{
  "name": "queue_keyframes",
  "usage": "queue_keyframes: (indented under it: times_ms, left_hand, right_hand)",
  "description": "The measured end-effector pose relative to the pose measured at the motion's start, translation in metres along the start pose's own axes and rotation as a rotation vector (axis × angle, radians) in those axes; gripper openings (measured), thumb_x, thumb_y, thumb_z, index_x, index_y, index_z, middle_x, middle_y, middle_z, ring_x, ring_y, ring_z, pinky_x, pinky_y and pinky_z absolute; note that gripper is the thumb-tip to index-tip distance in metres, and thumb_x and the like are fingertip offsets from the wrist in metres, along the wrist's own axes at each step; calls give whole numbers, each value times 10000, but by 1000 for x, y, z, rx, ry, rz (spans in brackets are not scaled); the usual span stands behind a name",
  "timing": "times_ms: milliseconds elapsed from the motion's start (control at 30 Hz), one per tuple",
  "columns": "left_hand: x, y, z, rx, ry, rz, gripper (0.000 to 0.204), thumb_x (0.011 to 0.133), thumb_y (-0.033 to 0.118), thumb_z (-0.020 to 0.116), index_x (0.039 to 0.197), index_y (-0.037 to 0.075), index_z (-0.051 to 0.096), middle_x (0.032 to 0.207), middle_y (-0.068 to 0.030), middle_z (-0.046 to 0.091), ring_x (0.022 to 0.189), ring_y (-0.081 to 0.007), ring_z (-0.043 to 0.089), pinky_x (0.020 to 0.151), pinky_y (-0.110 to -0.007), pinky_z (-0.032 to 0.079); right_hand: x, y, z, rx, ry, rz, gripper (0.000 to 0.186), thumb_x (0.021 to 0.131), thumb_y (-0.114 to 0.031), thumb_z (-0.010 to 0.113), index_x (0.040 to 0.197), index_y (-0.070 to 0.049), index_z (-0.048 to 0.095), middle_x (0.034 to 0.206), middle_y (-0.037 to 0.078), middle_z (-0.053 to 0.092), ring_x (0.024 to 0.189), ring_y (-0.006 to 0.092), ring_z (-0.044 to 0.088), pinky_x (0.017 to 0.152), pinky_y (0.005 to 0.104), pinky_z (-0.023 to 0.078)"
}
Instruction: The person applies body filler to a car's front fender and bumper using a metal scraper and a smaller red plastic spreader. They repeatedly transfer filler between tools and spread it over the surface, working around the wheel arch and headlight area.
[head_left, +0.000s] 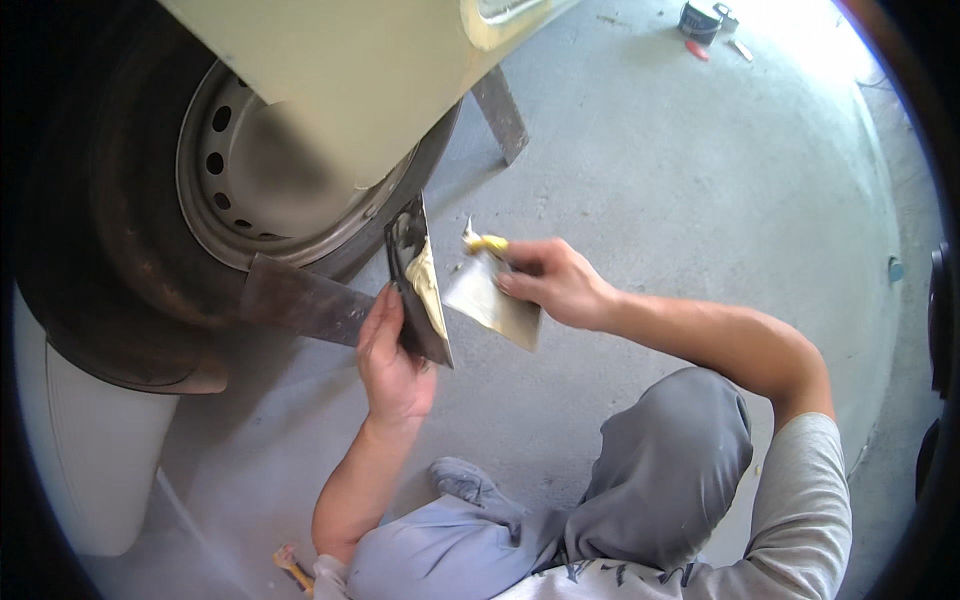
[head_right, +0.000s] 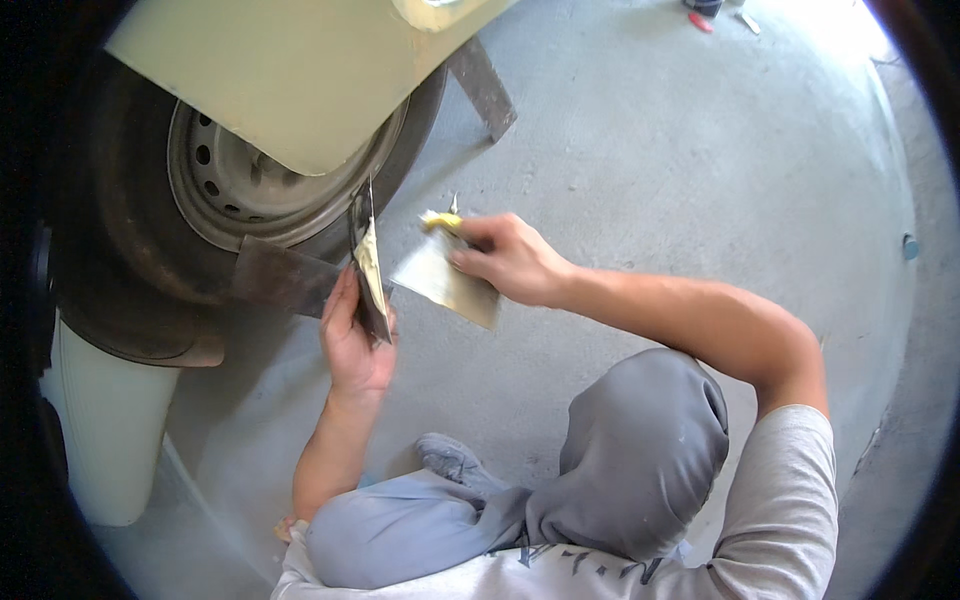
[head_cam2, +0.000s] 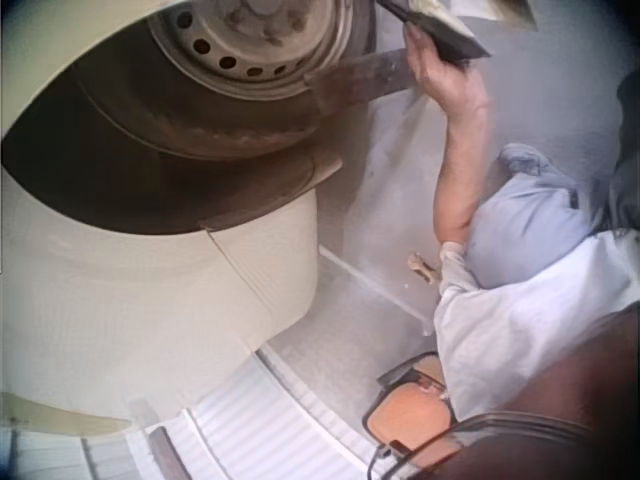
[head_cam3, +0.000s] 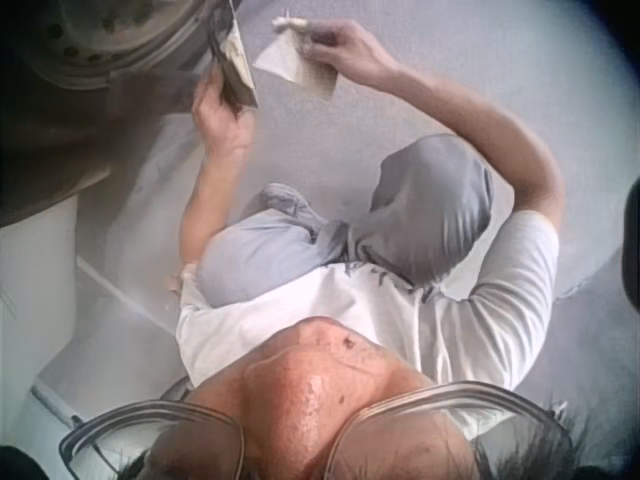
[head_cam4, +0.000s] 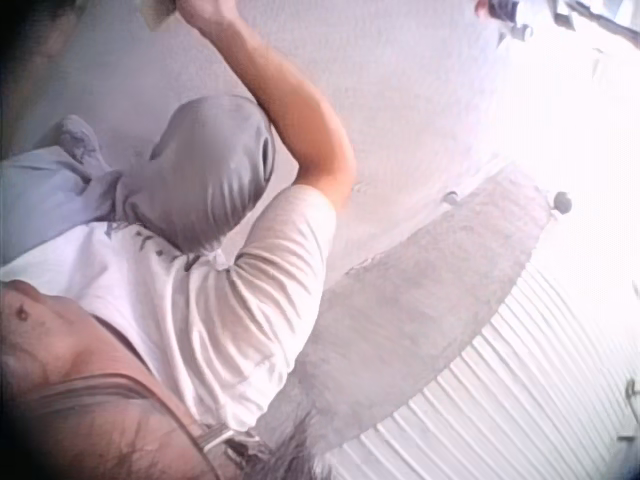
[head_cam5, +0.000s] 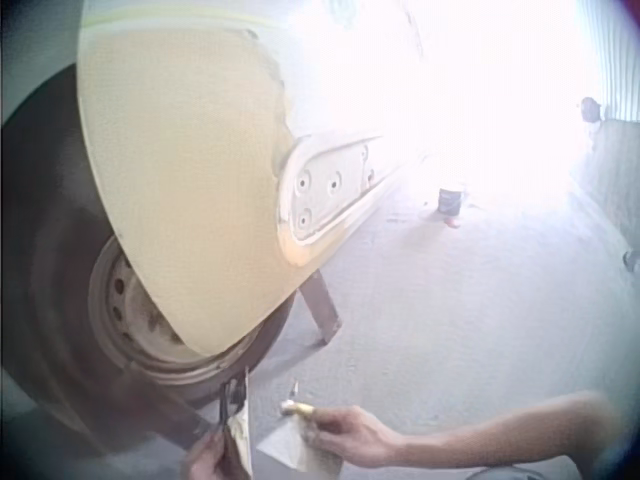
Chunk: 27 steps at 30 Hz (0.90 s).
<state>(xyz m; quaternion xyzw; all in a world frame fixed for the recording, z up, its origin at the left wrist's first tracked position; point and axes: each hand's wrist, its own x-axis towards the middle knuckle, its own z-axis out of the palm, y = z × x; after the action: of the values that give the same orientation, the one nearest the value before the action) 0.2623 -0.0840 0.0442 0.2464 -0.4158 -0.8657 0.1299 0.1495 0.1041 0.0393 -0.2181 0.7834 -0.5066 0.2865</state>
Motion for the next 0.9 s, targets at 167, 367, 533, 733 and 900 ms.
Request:
queue_keyframes:
  times_ms: [167, 367, 533, 733, 900]
  left_hand:
    - [-5, -5, -23, 593, -287, 379, 289, 1091, 136, 494, 1242, -71, 626, 937, 35, 609, 863, -43, 508, 778, -212, 425]
    - [2, -18, -28, 516, -362, 319, 320, 1094, 158, 478, 1194, -105, 630, 932, -14, 637, 853, -61, 509, 767, -248, 447]
    - [41, -22, -47, 527, -127, 291, 296, 1100, 204, 497, 1121, -58, 633, 905, -17, 640, 841, -71, 539, 758, -257, 465]
    - [47, -17, -49, 426, -169, -73, 194, 1111, 210, 449, 1068, 64, 570, 936, -19, 591, 786, -99, 571, 677, -283, 505]
    - [26, -4, -18, -132, -322, -173, 271, 1113, 276, 463, 1218, 41, 549, 1098, -94, 640, 1030, -189, 659, 920, -342, 527]
  right_hand:
    - [-19, -14, -38, -19, 384, -146, 209, 996, -104, 641, 1157, 21, 688, 866, 53, 710, 778, 87, 644, 694, 321, 559]
    - [-21, -4, 16, -95, 339, -280, 175, 908, -69, 670, 1053, 26, 689, 880, 207, 670, 762, 290, 664, 742, 419, 540]
    - [-36, -25, 23, -299, 71, -137, 257, 949, -109, 671, 1167, 26, 668, 999, 175, 715, 863, 285, 711, 807, 405, 571]
    - [-34, -75, 12, -185, 118, -370, 258, 935, -29, 683, 1181, 2, 611, 1133, 168, 688, 1024, 309, 695, 907, 429, 577]
    - [-37, -60, 29, -393, 155, -1091, 396, 830, 20, 711, 1219, -34, 658, 1263, 191, 593, 1170, 398, 585, 1052, 527, 487]
